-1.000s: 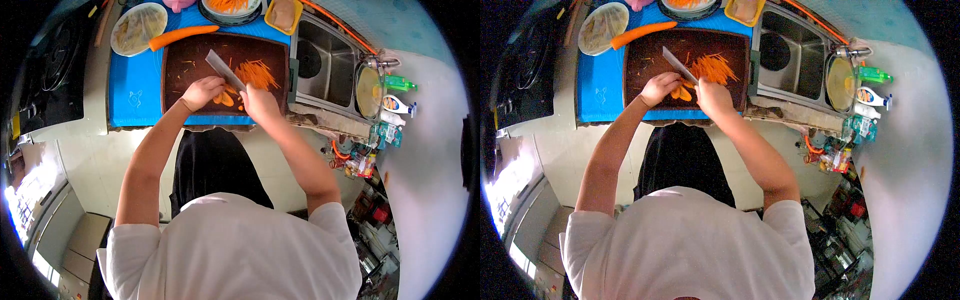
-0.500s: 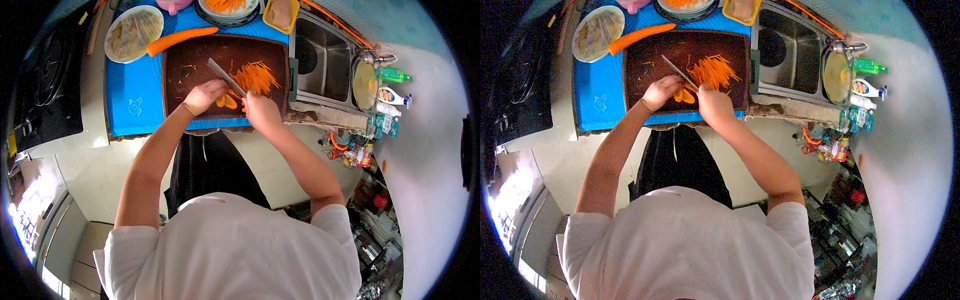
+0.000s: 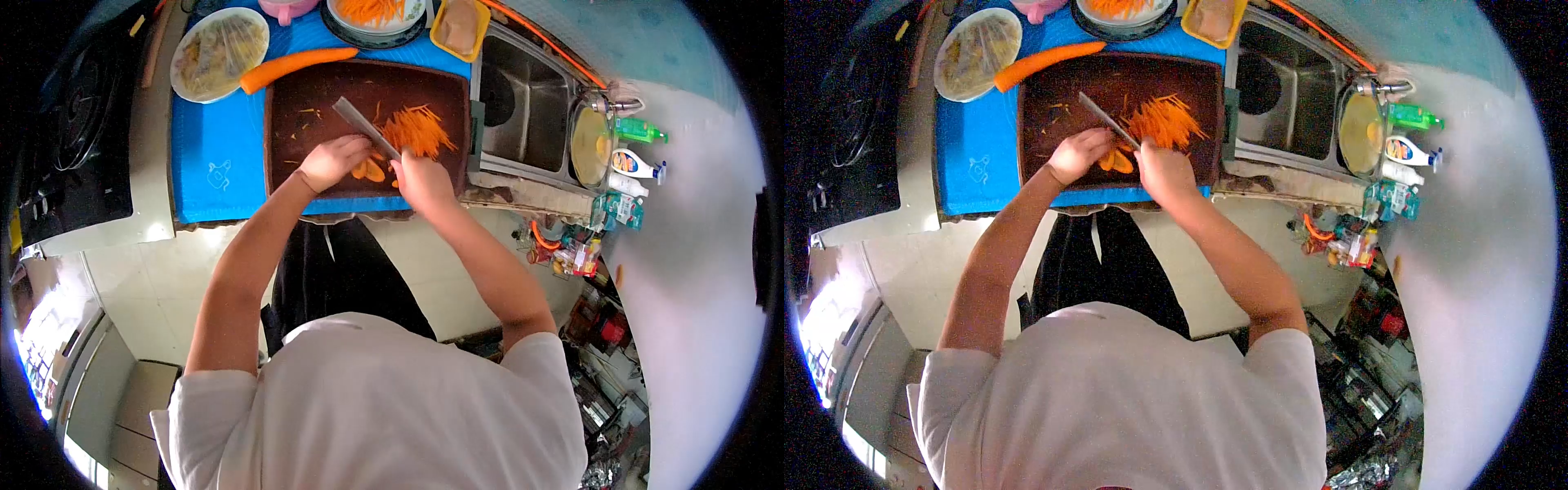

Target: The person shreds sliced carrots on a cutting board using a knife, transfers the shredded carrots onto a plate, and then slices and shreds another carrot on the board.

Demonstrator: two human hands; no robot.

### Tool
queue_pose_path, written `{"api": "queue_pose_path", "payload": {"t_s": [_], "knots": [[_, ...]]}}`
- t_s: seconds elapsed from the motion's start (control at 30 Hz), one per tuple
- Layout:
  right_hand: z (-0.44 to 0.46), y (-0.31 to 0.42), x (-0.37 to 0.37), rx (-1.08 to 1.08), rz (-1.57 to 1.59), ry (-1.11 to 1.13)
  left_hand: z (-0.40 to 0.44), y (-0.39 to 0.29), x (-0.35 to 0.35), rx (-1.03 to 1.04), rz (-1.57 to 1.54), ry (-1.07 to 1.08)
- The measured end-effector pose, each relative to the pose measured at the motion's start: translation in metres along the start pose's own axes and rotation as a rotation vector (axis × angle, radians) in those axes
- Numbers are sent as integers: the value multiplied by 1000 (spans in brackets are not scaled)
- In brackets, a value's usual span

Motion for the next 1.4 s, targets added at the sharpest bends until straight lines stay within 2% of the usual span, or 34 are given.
{"api": "queue_pose_path", "payload": {"t_s": [0.1,0.2,0.37,0.5,0.6,0.8,0.93,1.13,1.27,1.4], "knots": [[-6,-4,-17,5,-13,27,3,-3,-5,12,6,-69],[-6,-3,-14,-62,33,-1,1,-1,-2,15,7,-56],[0,-10,-1,-54,37,-25,1,-4,-1,5,13,-24],[-4,-8,-17,-3,54,66,1,-3,-1,4,3,-43],[8,-2,4,-36,71,-15,1,-3,-1,21,12,-34],[9,-1,0,25,68,-20,0,-8,-3,-41,102,-72],[-3,-1,2,81,55,9,1,-3,-3,-2,95,-75],[-4,-5,-14,20,79,-23,4,-2,-4,31,70,-6],[-12,-3,-31,8,30,39,3,-6,-7,60,112,-13],[-2,-5,-3,-27,65,10,2,-5,-4,68,109,-14]]}}
Point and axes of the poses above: each hand's wrist, its own z-axis towards the middle knuckle, its own x-axis out of the palm, y = z × x, the point moved 3 cm from there along z, towards the middle knuckle, and after that the axes turned 7 degrees about -y, right-handed, at the moved point
